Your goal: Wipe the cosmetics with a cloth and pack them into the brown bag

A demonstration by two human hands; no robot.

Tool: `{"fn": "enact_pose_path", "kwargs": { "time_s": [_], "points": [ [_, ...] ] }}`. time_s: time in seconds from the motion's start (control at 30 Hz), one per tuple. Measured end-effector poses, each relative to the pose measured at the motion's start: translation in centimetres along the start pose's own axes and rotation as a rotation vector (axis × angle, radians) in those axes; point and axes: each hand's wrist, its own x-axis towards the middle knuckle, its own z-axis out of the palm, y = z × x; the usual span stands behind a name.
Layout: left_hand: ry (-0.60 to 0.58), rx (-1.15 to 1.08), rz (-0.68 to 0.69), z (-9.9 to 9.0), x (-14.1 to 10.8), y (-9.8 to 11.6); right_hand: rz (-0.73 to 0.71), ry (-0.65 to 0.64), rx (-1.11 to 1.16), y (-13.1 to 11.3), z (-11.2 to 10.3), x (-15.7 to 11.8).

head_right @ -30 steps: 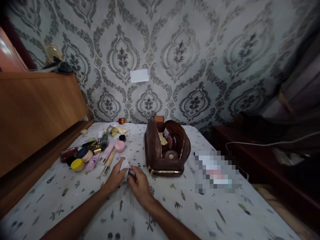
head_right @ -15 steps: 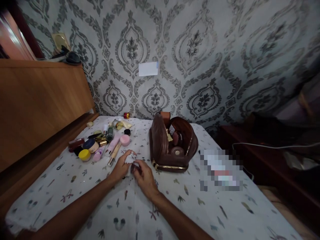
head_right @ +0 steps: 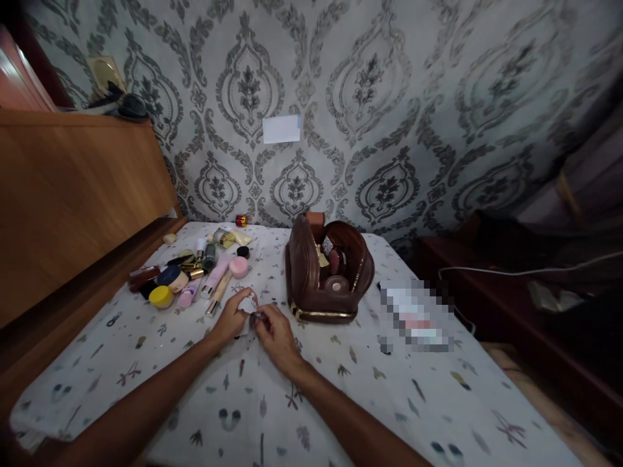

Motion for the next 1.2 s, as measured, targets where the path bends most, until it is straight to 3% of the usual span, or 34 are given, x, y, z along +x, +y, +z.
{"fn": "enact_pose_path", "kwargs": {
  "time_s": [0.4,0.63,0.73,1.0,1.2],
  "points": [
    [-0.002,0.079,0.060,-0.1,-0.1,0.5,-0.030,-0.007,0.035,0.0,0.1,0.0],
    [0.068,0.309,-0.004,0.1,0.5,1.0,-0.019,0.025,0.041,-0.2,-0.1,0.1],
    [0.057,0.464,-0.039,-1.4,2.8,1.7,0.012,0.008,0.048,-0.3,-0.2,0.0],
    [0.042,1.009,-0.147,-9.0,12.9,2.0,0.051,-0.007,0.056,-0.3,-0.2,-0.2],
    [-0.076,1.263,-0.146,-10.4,16.6,-0.4,0.046,0.017,0.050,-0.4,-0.2,-0.2]
  ]
}}
